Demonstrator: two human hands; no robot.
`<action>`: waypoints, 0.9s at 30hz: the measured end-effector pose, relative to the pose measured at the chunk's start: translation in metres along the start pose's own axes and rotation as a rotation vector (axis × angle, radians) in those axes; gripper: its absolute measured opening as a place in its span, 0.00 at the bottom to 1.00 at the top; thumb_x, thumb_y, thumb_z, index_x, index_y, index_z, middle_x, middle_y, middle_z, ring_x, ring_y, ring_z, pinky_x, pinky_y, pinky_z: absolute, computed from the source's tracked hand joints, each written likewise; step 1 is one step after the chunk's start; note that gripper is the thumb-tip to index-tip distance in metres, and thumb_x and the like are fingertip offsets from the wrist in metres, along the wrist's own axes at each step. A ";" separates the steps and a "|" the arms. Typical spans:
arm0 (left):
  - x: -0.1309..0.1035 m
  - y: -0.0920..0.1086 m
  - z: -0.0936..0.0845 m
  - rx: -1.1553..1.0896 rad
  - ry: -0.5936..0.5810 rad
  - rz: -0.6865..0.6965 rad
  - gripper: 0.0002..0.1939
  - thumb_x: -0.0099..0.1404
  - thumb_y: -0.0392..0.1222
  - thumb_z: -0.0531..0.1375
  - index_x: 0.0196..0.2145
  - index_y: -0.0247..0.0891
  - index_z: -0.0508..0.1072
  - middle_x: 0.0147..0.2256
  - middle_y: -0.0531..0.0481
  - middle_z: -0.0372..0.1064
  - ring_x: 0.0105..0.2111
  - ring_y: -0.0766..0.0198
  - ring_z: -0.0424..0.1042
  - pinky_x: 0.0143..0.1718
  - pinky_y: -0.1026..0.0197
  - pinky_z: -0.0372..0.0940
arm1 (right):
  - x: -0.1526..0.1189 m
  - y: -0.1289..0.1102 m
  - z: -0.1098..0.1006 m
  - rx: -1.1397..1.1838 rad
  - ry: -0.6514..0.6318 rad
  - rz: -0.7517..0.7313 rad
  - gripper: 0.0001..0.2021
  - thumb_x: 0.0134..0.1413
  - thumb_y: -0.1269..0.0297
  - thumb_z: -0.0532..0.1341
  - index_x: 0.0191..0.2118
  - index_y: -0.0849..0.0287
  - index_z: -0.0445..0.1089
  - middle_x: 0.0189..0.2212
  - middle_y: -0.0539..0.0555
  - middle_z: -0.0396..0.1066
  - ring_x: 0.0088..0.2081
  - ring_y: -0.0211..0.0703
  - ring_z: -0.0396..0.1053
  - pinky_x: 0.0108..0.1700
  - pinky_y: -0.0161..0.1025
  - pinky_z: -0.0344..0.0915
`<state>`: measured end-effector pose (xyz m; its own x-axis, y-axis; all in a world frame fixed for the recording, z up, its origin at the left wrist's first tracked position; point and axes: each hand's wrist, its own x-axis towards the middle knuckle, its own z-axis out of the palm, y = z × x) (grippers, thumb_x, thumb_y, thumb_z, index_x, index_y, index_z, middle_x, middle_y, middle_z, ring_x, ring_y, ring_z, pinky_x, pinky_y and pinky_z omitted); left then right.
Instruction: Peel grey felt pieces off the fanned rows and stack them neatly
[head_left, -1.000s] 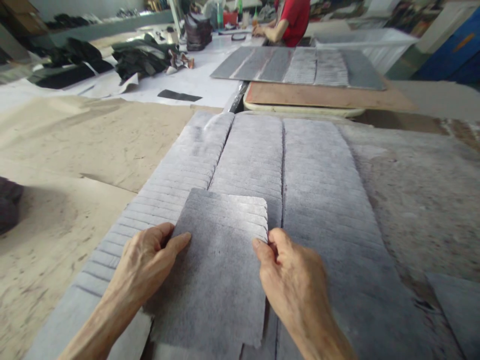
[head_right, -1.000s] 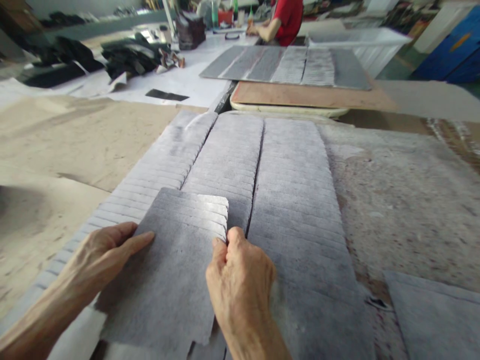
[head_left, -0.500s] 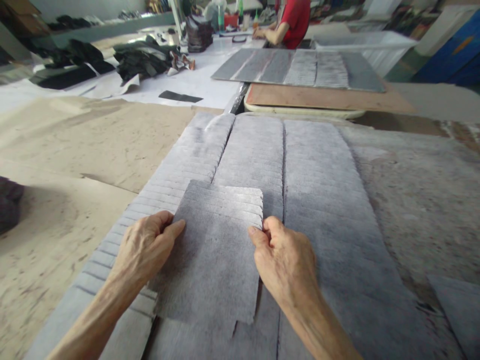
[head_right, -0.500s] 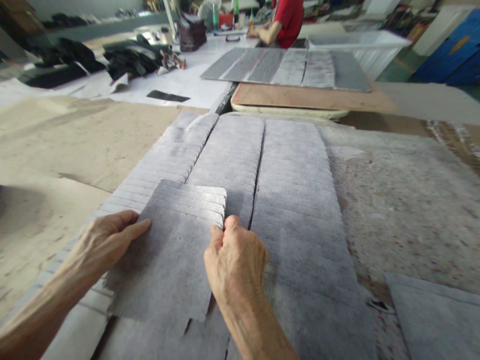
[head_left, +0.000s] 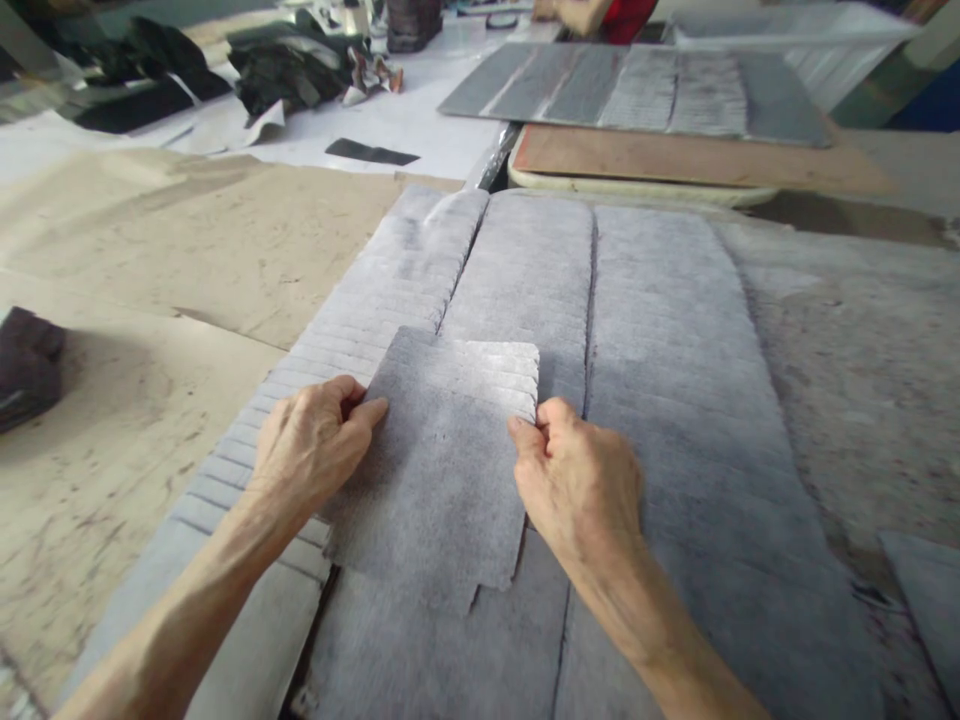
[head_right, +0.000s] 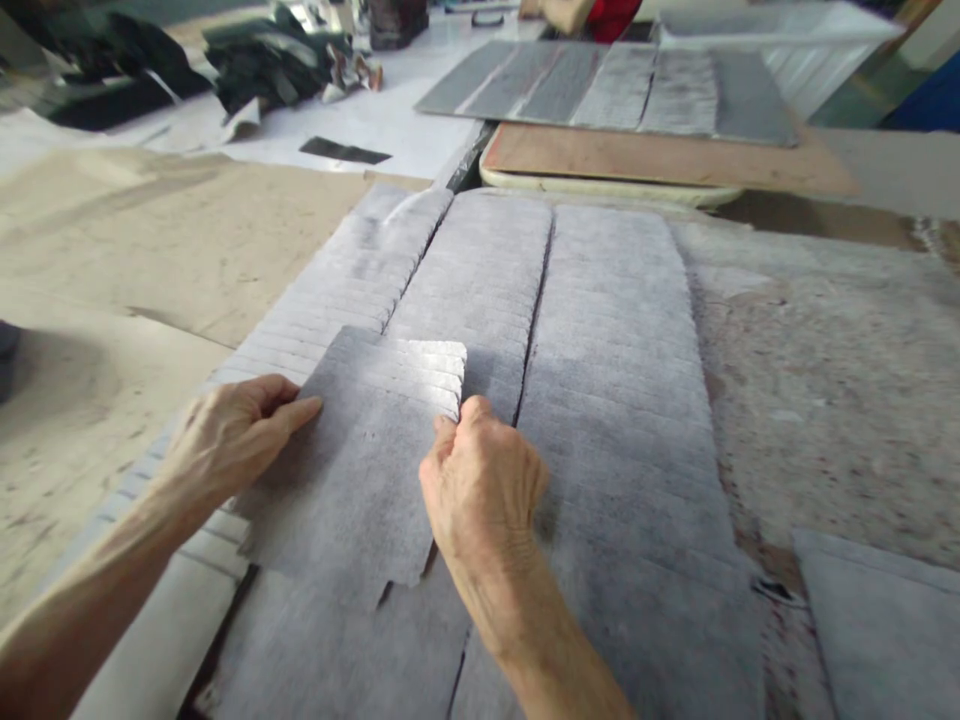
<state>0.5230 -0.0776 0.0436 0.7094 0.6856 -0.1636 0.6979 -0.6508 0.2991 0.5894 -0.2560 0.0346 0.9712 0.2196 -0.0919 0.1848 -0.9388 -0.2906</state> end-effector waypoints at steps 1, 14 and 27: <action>0.000 0.000 0.001 0.017 0.009 0.008 0.14 0.55 0.55 0.52 0.23 0.43 0.66 0.18 0.55 0.59 0.24 0.62 0.60 0.27 0.61 0.50 | -0.001 0.000 0.000 -0.018 0.009 -0.005 0.08 0.54 0.62 0.57 0.30 0.59 0.69 0.18 0.51 0.67 0.18 0.35 0.55 0.23 0.35 0.38; 0.003 0.001 -0.004 -0.089 0.017 0.031 0.12 0.53 0.50 0.54 0.22 0.40 0.67 0.16 0.57 0.55 0.22 0.66 0.58 0.26 0.62 0.50 | 0.000 0.000 -0.002 -0.003 0.035 -0.002 0.09 0.52 0.60 0.57 0.29 0.59 0.70 0.14 0.47 0.55 0.18 0.33 0.45 0.24 0.35 0.40; 0.003 -0.010 -0.002 -0.115 0.061 0.062 0.09 0.52 0.48 0.56 0.21 0.40 0.67 0.15 0.57 0.54 0.21 0.67 0.58 0.25 0.62 0.50 | -0.004 -0.006 0.001 -0.064 0.027 -0.038 0.09 0.52 0.60 0.57 0.30 0.59 0.70 0.15 0.48 0.55 0.18 0.34 0.44 0.24 0.35 0.40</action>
<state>0.5179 -0.0684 0.0416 0.7413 0.6657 -0.0852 0.6343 -0.6534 0.4133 0.5847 -0.2509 0.0361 0.9668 0.2494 -0.0560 0.2303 -0.9450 -0.2323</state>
